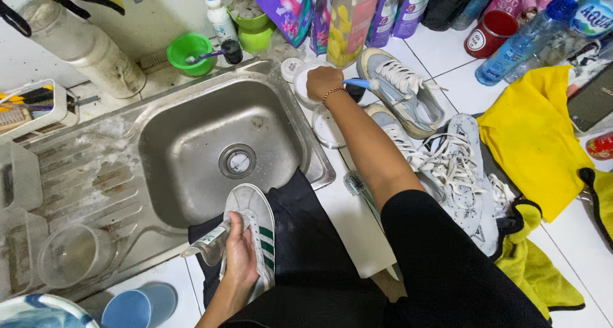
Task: The person scrubs the white and green sneaker with a brush and cleaning solution over a sink, then rinses it using a blue cup of water.
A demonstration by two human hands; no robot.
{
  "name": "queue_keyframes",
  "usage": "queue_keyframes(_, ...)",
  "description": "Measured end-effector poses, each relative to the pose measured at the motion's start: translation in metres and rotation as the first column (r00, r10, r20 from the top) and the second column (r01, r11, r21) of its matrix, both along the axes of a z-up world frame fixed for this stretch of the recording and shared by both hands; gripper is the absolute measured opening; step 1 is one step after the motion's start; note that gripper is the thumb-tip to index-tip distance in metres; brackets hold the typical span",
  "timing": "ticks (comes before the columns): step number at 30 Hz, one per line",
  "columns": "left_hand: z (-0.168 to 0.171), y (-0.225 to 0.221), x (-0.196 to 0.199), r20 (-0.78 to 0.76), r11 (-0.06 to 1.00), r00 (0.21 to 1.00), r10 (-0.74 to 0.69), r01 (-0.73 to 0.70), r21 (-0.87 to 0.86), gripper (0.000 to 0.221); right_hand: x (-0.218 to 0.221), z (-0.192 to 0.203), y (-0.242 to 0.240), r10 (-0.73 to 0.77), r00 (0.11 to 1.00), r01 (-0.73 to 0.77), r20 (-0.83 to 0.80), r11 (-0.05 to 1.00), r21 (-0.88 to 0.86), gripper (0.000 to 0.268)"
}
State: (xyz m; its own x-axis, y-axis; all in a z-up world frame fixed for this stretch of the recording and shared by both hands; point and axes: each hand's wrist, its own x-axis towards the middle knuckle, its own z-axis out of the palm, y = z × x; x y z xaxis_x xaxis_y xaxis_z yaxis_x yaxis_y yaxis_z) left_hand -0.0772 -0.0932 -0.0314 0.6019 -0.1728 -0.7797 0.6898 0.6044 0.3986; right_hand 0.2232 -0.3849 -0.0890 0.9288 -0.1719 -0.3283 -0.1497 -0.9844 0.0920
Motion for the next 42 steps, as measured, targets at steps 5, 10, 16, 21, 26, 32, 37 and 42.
queue_keyframes(5, 0.006, 0.003, 0.001, 0.018, 0.998, 1.000, -0.002, 0.001, 0.060, 0.090, 0.006, -0.010, -0.005, 0.012, 1.000, -0.011, 0.009, 1.000, -0.022, 0.037)
queue_keyframes(10, -0.002, 0.005, 0.001, 0.032, 0.999, 0.999, 0.030, -0.032, 0.041, 0.084, 0.008, -0.014, -0.001, 0.002, 0.999, 0.000, 0.039, 0.998, -0.064, 0.033)
queue_keyframes(16, 0.002, 0.005, 0.001, 0.050, 0.998, 0.998, 0.028, -0.031, 0.051, 0.085, 0.006, -0.010, 0.005, -0.024, 0.999, 0.027, 0.033, 0.996, -0.084, 0.035)
queue_keyframes(21, -0.007, 0.007, 0.002, 0.024, 0.994, 0.999, 0.042, -0.044, 0.095, 0.086, 0.004, -0.003, 0.005, -0.043, 0.999, 0.042, -0.021, 0.998, -0.048, 0.035)
queue_keyframes(26, -0.006, 0.007, 0.002, 0.055, 0.999, 0.997, 0.046, -0.047, 0.011, 0.083, 0.002, 0.000, 0.006, -0.082, 0.996, 0.082, -0.027, 0.997, -0.004, 0.037)
queue_keyframes(32, 0.004, 0.005, 0.002, 0.027, 0.994, 0.999, 0.025, -0.028, 0.102, 0.085, 0.005, -0.012, 0.016, -0.079, 0.997, 0.080, 0.021, 0.995, -0.054, 0.032)
queue_keyframes(37, 0.000, 0.006, 0.003, 0.039, 0.996, 0.999, 0.032, -0.035, 0.081, 0.083, 0.002, 0.004, 0.024, -0.108, 0.994, 0.107, -0.034, 0.994, -0.025, 0.030)
queue_keyframes(42, 0.003, 0.006, 0.001, 0.048, 0.996, 0.998, 0.045, -0.049, 0.076, 0.082, 0.002, 0.003, 0.024, -0.102, 0.992, 0.100, -0.074, 0.994, -0.038, 0.033)
